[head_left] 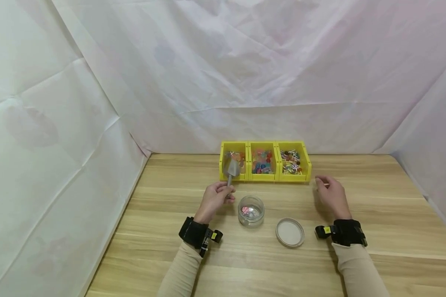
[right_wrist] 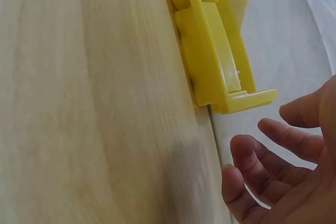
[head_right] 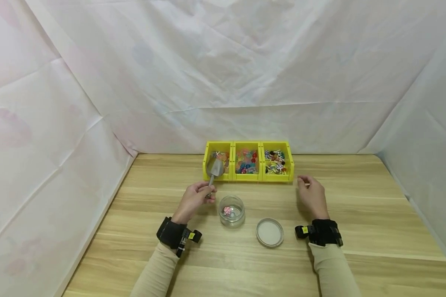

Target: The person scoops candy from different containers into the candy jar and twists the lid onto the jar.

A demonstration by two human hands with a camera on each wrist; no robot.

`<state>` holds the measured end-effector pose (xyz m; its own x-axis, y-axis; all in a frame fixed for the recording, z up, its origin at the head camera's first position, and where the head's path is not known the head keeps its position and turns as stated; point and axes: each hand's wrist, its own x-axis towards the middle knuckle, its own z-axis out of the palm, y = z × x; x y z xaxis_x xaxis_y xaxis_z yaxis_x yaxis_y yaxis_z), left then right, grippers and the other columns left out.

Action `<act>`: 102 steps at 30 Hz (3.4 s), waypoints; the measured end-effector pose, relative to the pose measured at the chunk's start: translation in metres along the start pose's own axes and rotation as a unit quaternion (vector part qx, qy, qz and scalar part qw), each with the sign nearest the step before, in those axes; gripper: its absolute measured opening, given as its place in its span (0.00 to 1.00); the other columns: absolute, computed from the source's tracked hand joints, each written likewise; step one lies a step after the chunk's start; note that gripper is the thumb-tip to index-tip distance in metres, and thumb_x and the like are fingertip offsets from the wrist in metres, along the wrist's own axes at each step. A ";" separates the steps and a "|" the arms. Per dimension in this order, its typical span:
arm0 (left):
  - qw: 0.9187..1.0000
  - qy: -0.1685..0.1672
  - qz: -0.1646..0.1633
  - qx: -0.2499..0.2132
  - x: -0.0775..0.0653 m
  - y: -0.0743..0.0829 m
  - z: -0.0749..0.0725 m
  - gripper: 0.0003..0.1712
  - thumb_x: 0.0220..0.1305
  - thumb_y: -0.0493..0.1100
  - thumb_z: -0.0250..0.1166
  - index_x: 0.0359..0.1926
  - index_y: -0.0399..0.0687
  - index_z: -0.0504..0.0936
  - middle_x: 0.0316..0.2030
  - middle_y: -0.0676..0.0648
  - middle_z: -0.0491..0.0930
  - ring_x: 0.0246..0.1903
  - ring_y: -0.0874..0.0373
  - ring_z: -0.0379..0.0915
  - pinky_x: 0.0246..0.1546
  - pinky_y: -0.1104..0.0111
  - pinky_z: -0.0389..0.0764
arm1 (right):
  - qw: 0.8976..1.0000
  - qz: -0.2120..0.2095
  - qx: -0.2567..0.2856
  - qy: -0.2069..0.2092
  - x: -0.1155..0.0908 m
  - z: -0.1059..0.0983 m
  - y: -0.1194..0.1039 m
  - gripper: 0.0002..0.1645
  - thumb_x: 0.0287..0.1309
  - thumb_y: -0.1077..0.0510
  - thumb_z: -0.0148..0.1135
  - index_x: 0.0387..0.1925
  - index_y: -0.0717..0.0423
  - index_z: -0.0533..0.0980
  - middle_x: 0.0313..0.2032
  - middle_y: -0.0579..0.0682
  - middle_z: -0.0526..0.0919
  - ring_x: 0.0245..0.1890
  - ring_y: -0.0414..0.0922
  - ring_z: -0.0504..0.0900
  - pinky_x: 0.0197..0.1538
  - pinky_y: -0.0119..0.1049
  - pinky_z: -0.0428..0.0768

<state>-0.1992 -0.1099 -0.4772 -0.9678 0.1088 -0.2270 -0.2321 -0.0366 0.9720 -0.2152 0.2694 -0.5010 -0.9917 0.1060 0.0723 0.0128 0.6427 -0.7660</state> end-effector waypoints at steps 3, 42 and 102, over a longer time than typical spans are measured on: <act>1.000 -0.002 -0.002 -0.001 0.001 0.000 -0.002 0.26 0.71 0.39 0.61 0.64 0.29 0.70 0.53 0.28 0.78 0.39 0.51 0.82 0.43 0.65 0.85 | 1.000 0.011 0.005 -0.006 0.004 0.005 0.002 0.30 0.77 0.47 0.39 0.64 0.65 0.70 0.57 0.67 0.75 0.50 0.59 0.76 0.44 0.44 0.75; 0.996 0.037 0.002 0.080 0.026 0.017 0.001 0.24 0.67 0.36 0.60 0.62 0.29 0.74 0.45 0.27 0.81 0.25 0.60 0.79 0.32 0.69 0.85 | 1.000 0.019 0.002 -0.021 0.017 0.017 -0.002 0.28 0.77 0.52 0.40 0.69 0.62 0.65 0.58 0.69 0.74 0.54 0.63 0.75 0.49 0.55 0.77; 0.998 0.025 -0.002 0.049 0.053 0.001 0.006 0.24 0.72 0.37 0.57 0.65 0.31 0.70 0.48 0.31 0.81 0.30 0.58 0.81 0.35 0.69 0.85 | 1.000 0.007 0.007 -0.025 0.020 0.021 0.000 0.28 0.75 0.52 0.47 0.68 0.62 0.66 0.52 0.67 0.77 0.46 0.59 0.78 0.43 0.44 0.76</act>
<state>-0.2500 -0.0980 -0.4878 -0.9710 0.0580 -0.2320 -0.2285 0.0610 0.9716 -0.2373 0.2556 -0.5133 -0.9967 0.0757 0.0303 0.0243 0.6304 -0.7759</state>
